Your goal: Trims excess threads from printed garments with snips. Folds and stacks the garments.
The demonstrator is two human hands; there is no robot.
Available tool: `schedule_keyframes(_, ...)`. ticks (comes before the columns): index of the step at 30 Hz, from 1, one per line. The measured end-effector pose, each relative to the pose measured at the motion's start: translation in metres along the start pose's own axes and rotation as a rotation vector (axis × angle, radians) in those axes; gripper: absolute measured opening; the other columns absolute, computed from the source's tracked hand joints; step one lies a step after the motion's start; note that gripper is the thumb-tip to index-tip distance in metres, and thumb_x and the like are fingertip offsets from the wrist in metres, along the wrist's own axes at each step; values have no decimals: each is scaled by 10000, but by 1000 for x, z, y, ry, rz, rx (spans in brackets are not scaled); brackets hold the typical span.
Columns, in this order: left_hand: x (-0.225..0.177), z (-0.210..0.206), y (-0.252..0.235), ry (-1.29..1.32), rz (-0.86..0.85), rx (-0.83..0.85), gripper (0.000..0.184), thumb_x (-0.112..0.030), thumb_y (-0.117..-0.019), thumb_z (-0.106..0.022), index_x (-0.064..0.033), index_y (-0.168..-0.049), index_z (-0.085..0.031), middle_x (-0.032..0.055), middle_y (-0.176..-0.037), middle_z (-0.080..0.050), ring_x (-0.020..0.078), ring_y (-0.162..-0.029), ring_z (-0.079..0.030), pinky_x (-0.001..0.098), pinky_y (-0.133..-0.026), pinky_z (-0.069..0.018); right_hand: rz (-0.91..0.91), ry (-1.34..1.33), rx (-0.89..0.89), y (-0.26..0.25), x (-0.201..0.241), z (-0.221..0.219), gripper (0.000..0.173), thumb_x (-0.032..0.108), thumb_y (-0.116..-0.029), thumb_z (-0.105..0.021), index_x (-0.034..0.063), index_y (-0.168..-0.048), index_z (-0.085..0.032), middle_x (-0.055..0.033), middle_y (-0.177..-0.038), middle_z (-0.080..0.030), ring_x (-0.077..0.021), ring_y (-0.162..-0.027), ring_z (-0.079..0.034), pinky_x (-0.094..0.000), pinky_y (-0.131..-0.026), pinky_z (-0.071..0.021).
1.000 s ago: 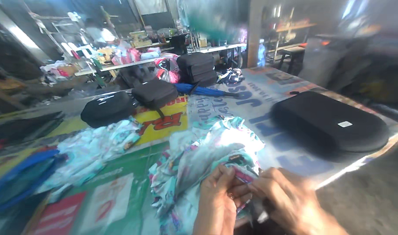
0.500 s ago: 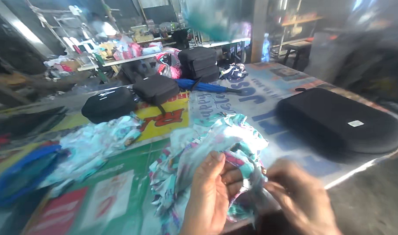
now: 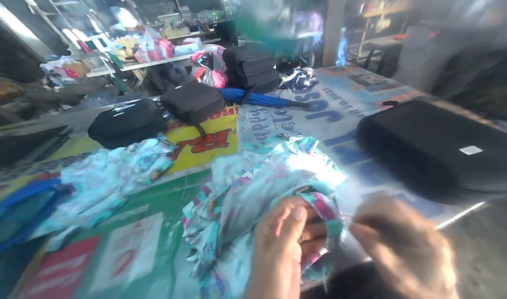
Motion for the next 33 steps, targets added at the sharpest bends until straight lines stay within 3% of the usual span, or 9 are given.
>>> schedule_keyframes(2,12,-4,8,-130,-51,77,351,-318,-1077,-488,-34,-1224,-631,57,-1129,-711,149,-961,-719,327,-806,-628,29,259,10,-3,13,-3,274,325,-946,-703,78,-1020,-612,-8,-804,-610,35,-626,-503,-85,-538,-395)
schedule_keyframes(4,23,-7,17,-251,-141,149,578,-487,-1061,-444,13,-1310,-590,33,-1200,-682,95,-1019,-678,305,-860,-599,56,615,31,-2,22,-12,302,363,-898,-700,83,-995,-648,-51,-768,-652,-100,-550,-548,-224,-447,-391)
schedule_keyframes(8,30,-16,31,-480,-293,239,737,-512,-1078,-348,148,-1365,-509,160,-1315,-621,90,-1150,-642,300,-990,-562,85,817,68,13,16,-22,135,197,-877,-632,81,-938,-665,-58,-749,-658,-163,-548,-602,-293,-424,-412)
schedule_keyframes(12,17,-13,48,-892,-526,201,379,-181,-1042,-578,109,-1283,-619,222,-1328,-650,156,-1277,-613,281,-1083,-497,-134,339,56,24,-9,-8,99,163,-937,-645,82,-960,-697,7,-825,-673,22,-643,-562,-101,-570,-458)
schedule_keyframes(16,20,1,62,-1528,-756,-12,128,-195,-971,-662,-123,-1056,-725,68,-998,-720,169,-974,-674,274,-870,-533,-429,-405,17,36,-39,-7,89,144,-1012,-593,110,-1010,-675,70,-770,-670,32,-521,-521,-132,-453,-445)
schedule_keyframes(19,20,10,74,-1540,-857,-12,89,-150,-991,-608,-143,-977,-695,43,-935,-671,164,-922,-618,260,-874,-484,-558,-677,-19,43,-48,-16,88,163,-1036,-568,132,-1013,-647,30,-789,-692,7,-469,-512,-157,-414,-447)
schedule_keyframes(24,21,10,75,-1524,-877,16,119,-237,-997,-625,-162,-1056,-695,30,-1024,-687,145,-1002,-622,297,-950,-444,-815,-1008,-48,53,-47,-33,173,122,-1050,-494,92,-981,-649,-13,-684,-654,-14,-405,-488,-171,-382,-440)
schedule_keyframes(30,8,-13,64,-1490,-1049,-38,201,-290,-1000,-648,-228,-1185,-697,27,-947,-595,125,-790,-536,240,-712,-413,-862,-1144,15,59,-33,-38,147,124,-1051,-502,91,-994,-633,4,-615,-599,-39,-418,-538,-192,-388,-479)
schedule_keyframes(33,11,-16,60,-1503,-1097,-11,146,-263,-1012,-608,-218,-1096,-719,15,-893,-574,113,-763,-520,220,-694,-403,-856,-1174,55,61,-29,-39,128,129,-1048,-523,102,-997,-638,9,-614,-602,-37,-418,-536,-193,-389,-475)
Point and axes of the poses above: each hand's wrist, its own y-axis away from the middle knuckle, its own z-axis out of the back of the hand, x = y × z, the point moved 7 cm from there along -y, towards the middle knuckle
